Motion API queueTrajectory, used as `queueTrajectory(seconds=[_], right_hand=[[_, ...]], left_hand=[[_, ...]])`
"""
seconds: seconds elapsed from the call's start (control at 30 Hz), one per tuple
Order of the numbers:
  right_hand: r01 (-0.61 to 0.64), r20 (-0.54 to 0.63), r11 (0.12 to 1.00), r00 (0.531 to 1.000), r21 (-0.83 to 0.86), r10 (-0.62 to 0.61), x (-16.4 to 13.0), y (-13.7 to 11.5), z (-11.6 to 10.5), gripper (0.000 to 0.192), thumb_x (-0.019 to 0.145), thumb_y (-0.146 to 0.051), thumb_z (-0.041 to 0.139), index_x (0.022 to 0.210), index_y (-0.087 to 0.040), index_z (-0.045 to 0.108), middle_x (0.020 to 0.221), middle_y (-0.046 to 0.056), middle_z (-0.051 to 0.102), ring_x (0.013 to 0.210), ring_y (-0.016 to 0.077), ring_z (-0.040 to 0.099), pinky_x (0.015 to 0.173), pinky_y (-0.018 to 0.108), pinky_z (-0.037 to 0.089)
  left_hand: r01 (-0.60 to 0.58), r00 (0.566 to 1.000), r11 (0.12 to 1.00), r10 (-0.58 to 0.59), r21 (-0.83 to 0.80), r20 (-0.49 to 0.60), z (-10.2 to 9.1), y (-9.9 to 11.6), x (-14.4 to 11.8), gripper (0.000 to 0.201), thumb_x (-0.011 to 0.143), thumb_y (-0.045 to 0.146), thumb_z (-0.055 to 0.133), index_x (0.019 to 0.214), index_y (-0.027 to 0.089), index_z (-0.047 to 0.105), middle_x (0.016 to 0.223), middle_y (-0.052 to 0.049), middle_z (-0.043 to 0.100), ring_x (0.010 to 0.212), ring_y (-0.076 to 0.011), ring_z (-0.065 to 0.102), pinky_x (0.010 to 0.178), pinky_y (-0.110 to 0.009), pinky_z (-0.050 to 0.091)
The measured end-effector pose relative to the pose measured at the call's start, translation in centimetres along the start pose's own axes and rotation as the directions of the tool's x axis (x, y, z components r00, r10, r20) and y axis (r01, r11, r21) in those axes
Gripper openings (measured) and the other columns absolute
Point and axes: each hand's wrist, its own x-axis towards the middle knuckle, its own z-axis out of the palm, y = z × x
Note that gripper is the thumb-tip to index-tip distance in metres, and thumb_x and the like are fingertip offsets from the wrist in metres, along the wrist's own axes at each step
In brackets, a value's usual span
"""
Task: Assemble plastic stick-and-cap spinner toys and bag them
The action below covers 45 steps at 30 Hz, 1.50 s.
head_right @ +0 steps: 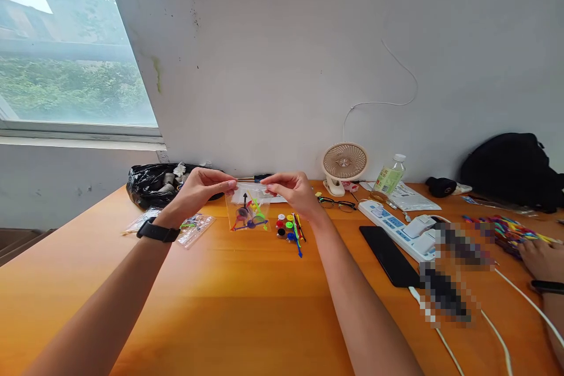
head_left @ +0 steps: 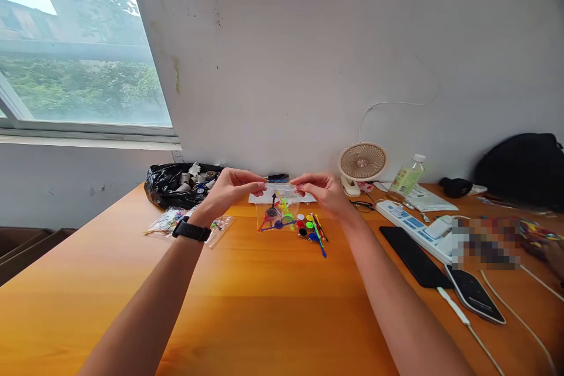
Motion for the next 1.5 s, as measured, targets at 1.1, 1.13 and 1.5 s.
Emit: queueTrajectory(seconds=[1.1,1.13,1.5], right_hand=[[0.124,-0.036,0.991,0.992,0.045,-0.122,0.1,-1.1,0.5,0.009,0.084,-0.031,0.08,0.086,-0.022,0.079,0.088,0.003,0.074,0.084,0.0169,0.066,0.078,0.029,0.055],[0.127,-0.037,0.99,0.991,0.056,-0.125,0.1,-1.1,0.5,0.008,0.084,-0.03,0.08,0.085,-0.022,0.079,0.088,0.003,0.074,0.083,0.0166,0.065,0.078,0.029,0.055],[0.182,-0.013,0.938,0.981,-0.297,-0.195,-0.2,-2.5,1.3,0.038,0.083,-0.043,0.083,0.111,-0.022,0.068,0.091,0.002,0.066,0.084,0.017,0.063,0.081,0.031,0.053]], left_hand=[[-0.087,0.994,0.996,0.087,-0.004,-0.06,-0.2,1.2,-0.1,0.019,0.08,0.032,0.082,0.091,0.016,0.084,0.087,-0.01,0.082,0.084,-0.0217,0.077,0.083,-0.031,0.062],[-0.078,0.995,0.997,0.078,0.003,-0.065,-0.1,1.3,-0.1,0.02,0.08,0.032,0.083,0.091,0.016,0.085,0.087,-0.01,0.082,0.083,-0.0219,0.077,0.081,-0.031,0.062],[-0.19,0.98,0.95,0.199,0.249,-0.011,0.7,2.1,0.1,0.03,0.084,0.038,0.08,0.105,0.016,0.083,0.094,-0.009,0.081,0.084,-0.0196,0.073,0.075,-0.029,0.059]])
